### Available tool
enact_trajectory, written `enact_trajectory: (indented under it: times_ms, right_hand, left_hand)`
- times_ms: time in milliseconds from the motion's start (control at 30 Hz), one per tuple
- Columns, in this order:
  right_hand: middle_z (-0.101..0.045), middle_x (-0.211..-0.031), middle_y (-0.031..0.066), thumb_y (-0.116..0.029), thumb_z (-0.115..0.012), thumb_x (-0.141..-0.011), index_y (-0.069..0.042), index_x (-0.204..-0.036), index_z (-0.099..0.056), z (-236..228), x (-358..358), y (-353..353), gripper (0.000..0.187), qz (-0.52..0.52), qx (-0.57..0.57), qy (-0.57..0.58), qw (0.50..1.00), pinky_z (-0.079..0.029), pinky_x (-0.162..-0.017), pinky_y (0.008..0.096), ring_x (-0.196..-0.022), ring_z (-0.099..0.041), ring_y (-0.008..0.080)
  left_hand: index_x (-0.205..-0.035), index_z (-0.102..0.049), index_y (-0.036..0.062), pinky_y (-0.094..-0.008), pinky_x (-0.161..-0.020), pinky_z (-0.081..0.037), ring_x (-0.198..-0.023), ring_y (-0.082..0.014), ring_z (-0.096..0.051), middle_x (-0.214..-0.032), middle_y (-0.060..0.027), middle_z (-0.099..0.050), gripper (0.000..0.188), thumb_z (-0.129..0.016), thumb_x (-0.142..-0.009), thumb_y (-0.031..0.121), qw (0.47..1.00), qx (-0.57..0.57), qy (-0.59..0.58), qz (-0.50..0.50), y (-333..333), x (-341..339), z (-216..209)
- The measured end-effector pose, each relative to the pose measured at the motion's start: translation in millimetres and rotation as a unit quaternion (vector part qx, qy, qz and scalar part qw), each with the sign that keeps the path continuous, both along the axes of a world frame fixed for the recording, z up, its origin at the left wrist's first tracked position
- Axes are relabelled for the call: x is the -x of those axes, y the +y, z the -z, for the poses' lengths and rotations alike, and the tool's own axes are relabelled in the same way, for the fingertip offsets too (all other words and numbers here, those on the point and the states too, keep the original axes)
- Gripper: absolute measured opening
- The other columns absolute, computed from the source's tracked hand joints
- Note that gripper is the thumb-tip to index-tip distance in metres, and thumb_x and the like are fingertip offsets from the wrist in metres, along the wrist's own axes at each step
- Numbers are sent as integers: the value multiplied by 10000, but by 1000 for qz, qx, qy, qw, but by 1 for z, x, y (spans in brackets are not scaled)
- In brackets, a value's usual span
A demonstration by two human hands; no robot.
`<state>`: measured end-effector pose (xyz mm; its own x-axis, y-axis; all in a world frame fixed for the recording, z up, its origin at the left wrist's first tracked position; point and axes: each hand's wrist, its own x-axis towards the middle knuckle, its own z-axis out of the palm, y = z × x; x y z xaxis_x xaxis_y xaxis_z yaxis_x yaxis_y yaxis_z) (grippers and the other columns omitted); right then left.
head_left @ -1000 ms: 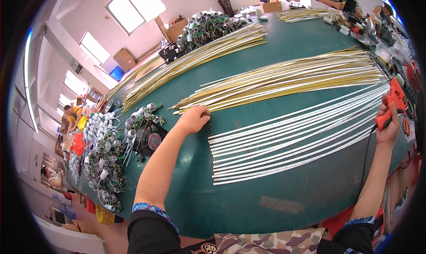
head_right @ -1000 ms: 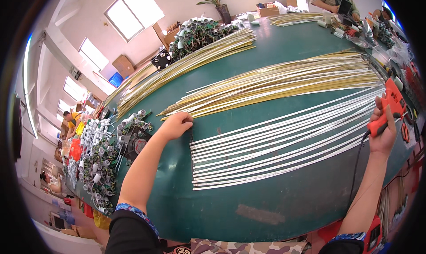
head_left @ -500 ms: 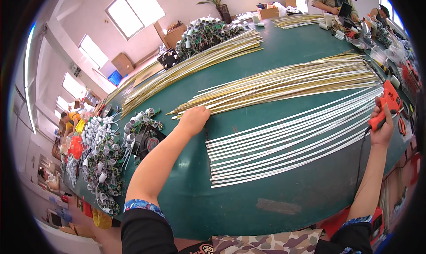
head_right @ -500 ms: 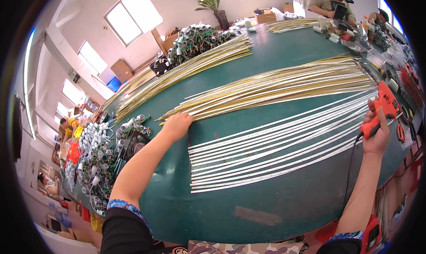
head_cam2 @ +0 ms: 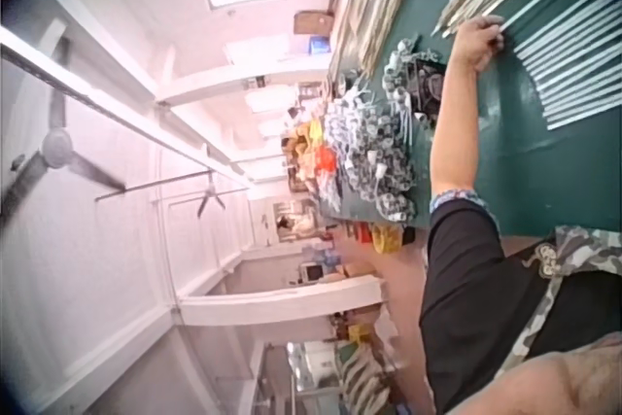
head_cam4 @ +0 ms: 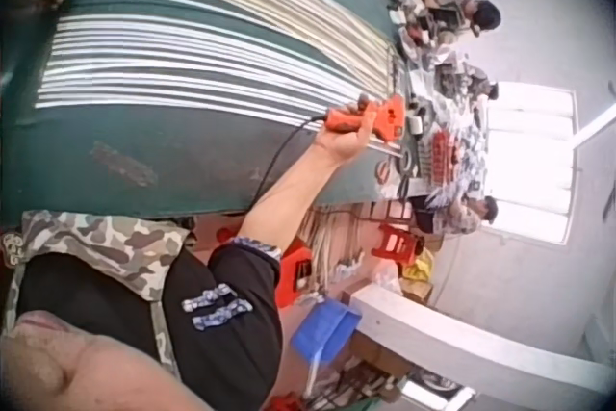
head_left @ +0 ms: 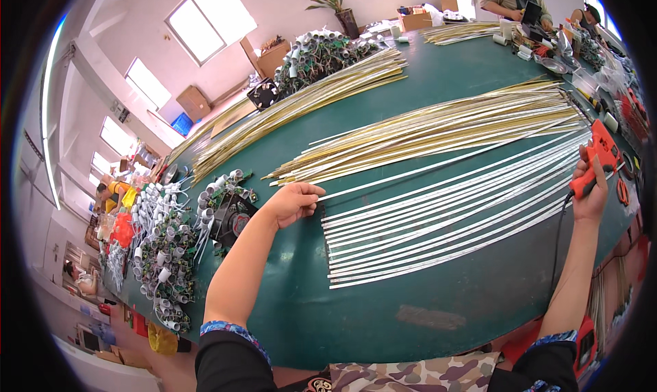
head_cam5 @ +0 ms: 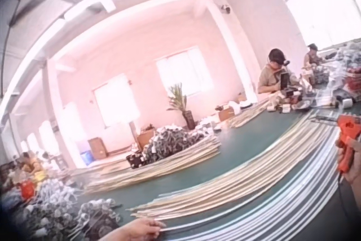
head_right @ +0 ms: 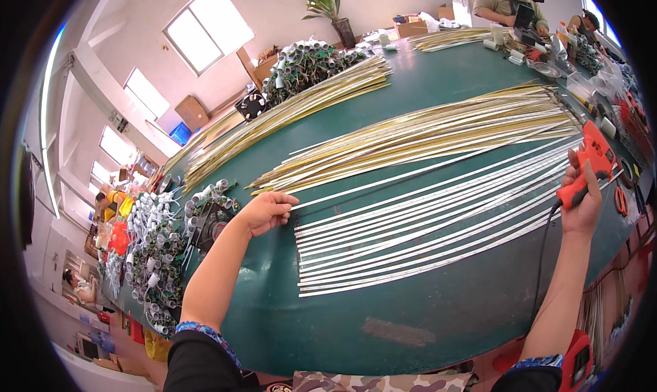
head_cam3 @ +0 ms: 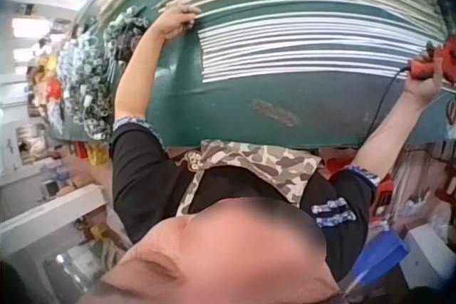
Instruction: The person solders wires and circuit components onto LED light strips on a factory assembly table. This is done using a soldering iron and wire strippers.
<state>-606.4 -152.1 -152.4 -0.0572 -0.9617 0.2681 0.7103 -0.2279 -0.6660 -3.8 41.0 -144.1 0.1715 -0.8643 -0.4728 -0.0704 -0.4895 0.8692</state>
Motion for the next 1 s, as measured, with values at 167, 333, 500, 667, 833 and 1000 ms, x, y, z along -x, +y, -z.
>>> enact_trajectory:
  times_ms: [167,333,500,667,833,1000]
  right_hand:
    - [-564,-1170,129,-153,-544,-940,14,-1363,-376,1,1,-1,485,-3,15,15,1000,-483,-674,181,-786,-526,73]
    - [-547,-1198,126,-142,-532,-946,23,-1389,-334,4,3,-3,512,-4,11,13,1000,-481,-675,175,-796,-519,74]
    - [-547,-1202,125,-144,-533,-946,24,-1388,-335,4,2,-4,513,-2,13,19,1000,-480,-677,174,-800,-519,72]
    - [-544,-1207,126,-147,-531,-948,23,-1392,-332,4,3,-3,515,-6,18,25,1000,-479,-680,175,-800,-518,70]
    - [-544,-1207,126,-141,-537,-944,26,-1383,-340,7,6,-6,509,-15,18,27,999,-479,-683,177,-801,-515,72]
    - [-547,-1199,153,-159,-525,-948,43,-1357,-362,5,1,-4,484,4,22,39,999,-476,-672,177,-795,-516,77]
  left_hand:
    - [-991,-613,7,-217,-655,-455,-726,-71,-521,-823,9,-567,133,-593,-880,77,992,-27,-118,44,4,4,3]
    - [-915,-607,32,-218,-604,-450,-675,-69,-518,-787,19,-566,73,-605,-877,95,961,-19,-265,78,7,11,-6]
    - [-919,-615,39,-198,-555,-444,-636,-66,-517,-763,2,-574,68,-614,-880,94,997,-5,-13,-78,14,14,1]
    - [-929,-614,27,-212,-542,-440,-629,-73,-522,-754,-8,-584,83,-622,-864,78,990,-52,-125,34,17,22,-3]
    - [-874,-599,28,-226,-525,-433,-619,-83,-525,-746,-18,-592,69,-637,-843,76,977,-42,-200,69,12,23,-2]
    - [-737,-531,60,-240,-497,-420,-571,-92,-508,-683,-23,-579,181,-678,-818,129,961,-63,-255,85,3,23,-6]
